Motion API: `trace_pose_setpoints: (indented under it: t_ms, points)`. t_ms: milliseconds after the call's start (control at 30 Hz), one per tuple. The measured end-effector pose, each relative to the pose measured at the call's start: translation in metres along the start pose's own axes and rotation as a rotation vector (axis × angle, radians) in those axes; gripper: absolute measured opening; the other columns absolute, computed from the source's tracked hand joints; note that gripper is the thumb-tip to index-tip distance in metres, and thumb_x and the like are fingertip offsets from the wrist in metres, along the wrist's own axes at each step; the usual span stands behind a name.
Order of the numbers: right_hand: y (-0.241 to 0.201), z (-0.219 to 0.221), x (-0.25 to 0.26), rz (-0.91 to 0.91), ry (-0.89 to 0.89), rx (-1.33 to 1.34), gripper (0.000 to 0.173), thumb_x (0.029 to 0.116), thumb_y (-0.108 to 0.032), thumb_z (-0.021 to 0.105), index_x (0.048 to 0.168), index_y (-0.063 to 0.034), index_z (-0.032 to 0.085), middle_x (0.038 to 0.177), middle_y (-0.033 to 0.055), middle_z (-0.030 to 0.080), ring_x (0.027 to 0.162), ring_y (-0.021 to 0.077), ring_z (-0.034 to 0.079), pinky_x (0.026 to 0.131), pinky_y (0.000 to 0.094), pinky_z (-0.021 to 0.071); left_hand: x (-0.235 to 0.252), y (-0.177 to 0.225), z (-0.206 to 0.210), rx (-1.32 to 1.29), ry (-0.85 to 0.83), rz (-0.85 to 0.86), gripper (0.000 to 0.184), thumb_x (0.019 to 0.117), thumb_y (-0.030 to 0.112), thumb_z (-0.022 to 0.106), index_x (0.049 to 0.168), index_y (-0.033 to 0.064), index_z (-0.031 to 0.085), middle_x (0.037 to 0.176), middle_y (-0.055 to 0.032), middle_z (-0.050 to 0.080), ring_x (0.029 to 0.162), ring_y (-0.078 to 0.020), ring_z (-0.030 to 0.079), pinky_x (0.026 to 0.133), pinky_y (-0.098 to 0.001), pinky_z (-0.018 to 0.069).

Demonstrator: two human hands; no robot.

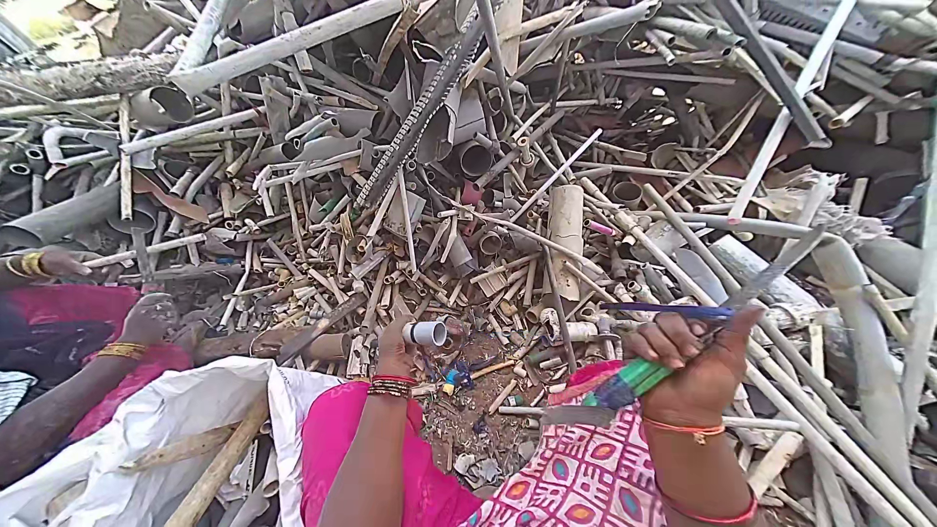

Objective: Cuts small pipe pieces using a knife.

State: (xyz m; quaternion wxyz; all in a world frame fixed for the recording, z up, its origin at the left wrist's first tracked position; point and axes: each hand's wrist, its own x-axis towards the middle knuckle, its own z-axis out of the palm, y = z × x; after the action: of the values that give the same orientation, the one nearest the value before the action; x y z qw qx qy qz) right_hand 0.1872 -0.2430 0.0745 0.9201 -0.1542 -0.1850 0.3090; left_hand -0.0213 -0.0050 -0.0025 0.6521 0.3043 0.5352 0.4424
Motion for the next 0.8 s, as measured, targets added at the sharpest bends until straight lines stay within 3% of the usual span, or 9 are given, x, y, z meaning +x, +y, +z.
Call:
trace_pose_setpoints:
  t_ms: [100,167,267,367,433,533,633,700,800]
  points:
    - [-0.103,-0.021,0.025,-0.349,-0.157,-0.186,0.065,0.1093,-0.047,0.033,0.066,-0.0086,0.062,0.053,-0.0006,0.057,0.048,0.0097,0.060,0.049,0.0229,0.0540,0.013,0.008,-0.015,0.162,0.062,0.111,0.008,0.0979,0.004,0.062,0.098,-0.0034,0.059,0.077,-0.0077,0.057,0.064,-0.0116,0.056,0.059,-0.0248,0.0488]
    - [-0.119,-0.022,0.024,-0.278,-0.210,-0.400,0.048,0.1058,-0.045,0.050,0.078,-0.0125,0.070,0.060,-0.0035,0.063,0.052,0.0061,0.062,0.054,0.0195,0.0548,0.007,0.005,-0.010,0.277,0.056,0.157,0.018,0.0996,0.013,0.066,0.096,-0.0034,0.061,0.073,-0.0049,0.057,0.057,-0.0064,0.052,0.053,-0.0201,0.0434]
    - [-0.070,0.007,0.013,-0.030,-0.055,-0.748,0.027,0.1071,-0.030,0.050,0.085,-0.0227,0.064,0.060,-0.0122,0.061,0.047,-0.0019,0.055,0.047,0.0133,0.0497,-0.004,-0.007,-0.002,0.226,-0.034,0.133,0.022,0.0990,0.014,0.067,0.107,-0.0051,0.059,0.076,-0.0059,0.061,0.057,-0.0045,0.054,0.051,-0.0179,0.0444]
    - [-0.013,0.018,0.013,0.208,0.057,-0.958,0.013,0.1016,-0.002,0.049,0.097,-0.0137,0.053,0.063,-0.0104,0.057,0.049,-0.0008,0.054,0.050,0.0135,0.0504,-0.017,-0.009,0.005,0.059,-0.193,0.079,0.024,0.0990,0.005,0.063,0.118,-0.0040,0.052,0.085,-0.0069,0.062,0.068,-0.0081,0.062,0.063,-0.0222,0.0546]
    - [0.017,0.017,0.016,0.373,0.085,-0.988,0.006,0.1047,-0.002,0.051,0.103,-0.0081,0.052,0.065,-0.0065,0.054,0.051,0.0012,0.053,0.052,0.0151,0.0506,-0.025,-0.008,0.005,-0.083,-0.297,0.027,0.010,0.1063,0.008,0.048,0.111,0.0014,0.054,0.082,-0.0045,0.064,0.071,-0.0106,0.066,0.069,-0.0266,0.0586]
    - [0.051,0.008,0.013,0.540,0.036,-1.059,0.004,0.1049,-0.007,0.056,0.105,-0.0037,0.053,0.067,-0.0038,0.053,0.051,0.0022,0.052,0.051,0.0162,0.0487,-0.039,-0.002,0.002,-0.241,-0.379,-0.073,0.037,0.1129,0.024,0.027,0.099,0.0075,0.057,0.078,-0.0035,0.069,0.067,-0.0107,0.069,0.061,-0.0248,0.0593]
    - [0.068,-0.002,0.004,0.651,-0.009,-1.109,0.018,0.1103,-0.020,0.047,0.105,-0.0042,0.054,0.069,-0.0034,0.048,0.051,0.0036,0.048,0.051,0.0179,0.0465,-0.046,0.000,0.002,-0.288,-0.393,-0.118,0.048,0.1137,0.029,0.021,0.100,0.0025,0.059,0.076,-0.0071,0.069,0.060,-0.0115,0.068,0.053,-0.0227,0.0564]
    - [0.076,-0.005,-0.002,0.684,0.044,-1.103,0.028,0.1129,-0.026,0.040,0.102,-0.0045,0.055,0.067,-0.0029,0.047,0.050,0.0041,0.048,0.049,0.0182,0.0450,-0.048,-0.005,0.001,-0.299,-0.429,-0.147,0.047,0.1137,0.029,0.019,0.106,0.0024,0.058,0.077,-0.0074,0.068,0.062,-0.0120,0.068,0.055,-0.0230,0.0570]
    - [0.089,-0.012,-0.012,0.676,0.035,-1.051,0.018,0.1085,-0.018,0.053,0.099,-0.0034,0.057,0.063,-0.0037,0.050,0.047,0.0030,0.048,0.047,0.0176,0.0452,-0.049,-0.012,0.000,-0.316,-0.473,-0.202,0.048,0.1135,0.029,0.018,0.113,0.0013,0.057,0.079,-0.0098,0.069,0.064,-0.0150,0.069,0.056,-0.0247,0.0578]
